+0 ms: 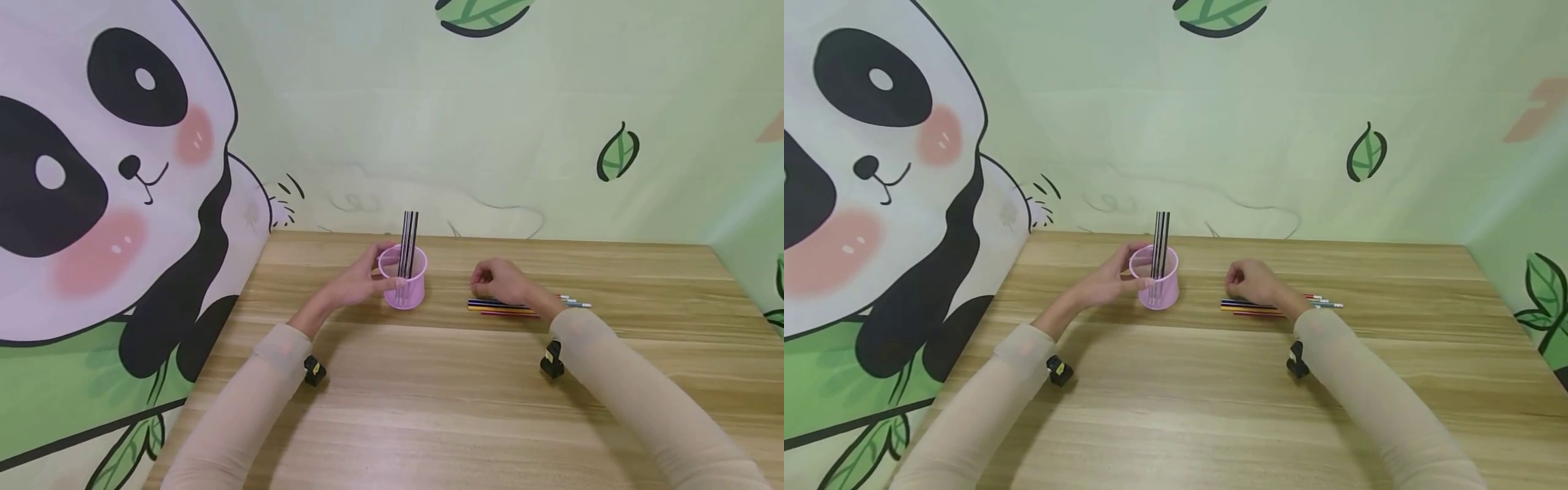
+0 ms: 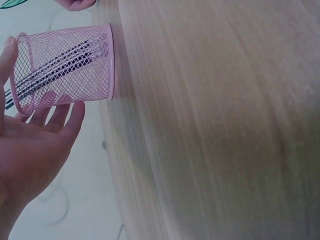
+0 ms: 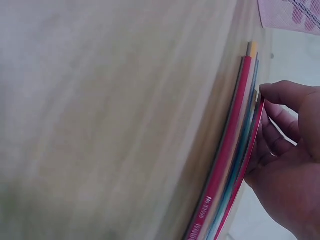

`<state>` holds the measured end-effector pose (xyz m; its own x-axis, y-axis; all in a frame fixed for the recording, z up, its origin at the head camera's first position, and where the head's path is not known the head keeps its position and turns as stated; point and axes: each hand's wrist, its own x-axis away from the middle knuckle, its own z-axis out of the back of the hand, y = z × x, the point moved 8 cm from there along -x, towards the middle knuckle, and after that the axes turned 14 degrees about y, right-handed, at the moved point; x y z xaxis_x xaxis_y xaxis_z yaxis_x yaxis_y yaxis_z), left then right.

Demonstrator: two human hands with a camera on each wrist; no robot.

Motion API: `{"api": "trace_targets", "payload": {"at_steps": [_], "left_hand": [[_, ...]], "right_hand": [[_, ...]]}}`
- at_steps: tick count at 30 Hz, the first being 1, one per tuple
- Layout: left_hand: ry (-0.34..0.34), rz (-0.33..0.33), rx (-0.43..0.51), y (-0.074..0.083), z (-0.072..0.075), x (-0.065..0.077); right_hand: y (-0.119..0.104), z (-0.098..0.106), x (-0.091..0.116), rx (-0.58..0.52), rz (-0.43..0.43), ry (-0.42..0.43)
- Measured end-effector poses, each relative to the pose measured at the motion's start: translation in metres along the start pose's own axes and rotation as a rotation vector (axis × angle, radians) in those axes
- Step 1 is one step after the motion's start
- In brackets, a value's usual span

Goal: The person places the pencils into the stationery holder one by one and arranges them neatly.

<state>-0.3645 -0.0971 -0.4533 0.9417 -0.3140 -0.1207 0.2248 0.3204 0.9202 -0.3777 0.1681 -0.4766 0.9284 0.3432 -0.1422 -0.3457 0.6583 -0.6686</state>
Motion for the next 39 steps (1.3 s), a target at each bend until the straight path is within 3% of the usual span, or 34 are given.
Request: {"api": "trace_targets", "payload": {"at_steps": [7,23,32,39], "left_hand": [[-0.006,0.001,-0.004,0.002,-0.001,0.0],[0.0,-0.004,0.0,0.003,0.0,0.0],[-0.009,0.008,0.023,0.002,-0.001,0.001],[-0.009,0.011,0.038,0.003,-0.001,0.0]], "right_hand": [[-0.005,0.017,-0.006,-0.008,-0.024,0.03],[-0.051,0.072,-0.024,-0.034,0.037,0.259],[-0.072,0.097,-0.027,-0.158,0.034,0.37],[-0.109,0.121,-0.028,-0.345,0.071,0.453]]}}
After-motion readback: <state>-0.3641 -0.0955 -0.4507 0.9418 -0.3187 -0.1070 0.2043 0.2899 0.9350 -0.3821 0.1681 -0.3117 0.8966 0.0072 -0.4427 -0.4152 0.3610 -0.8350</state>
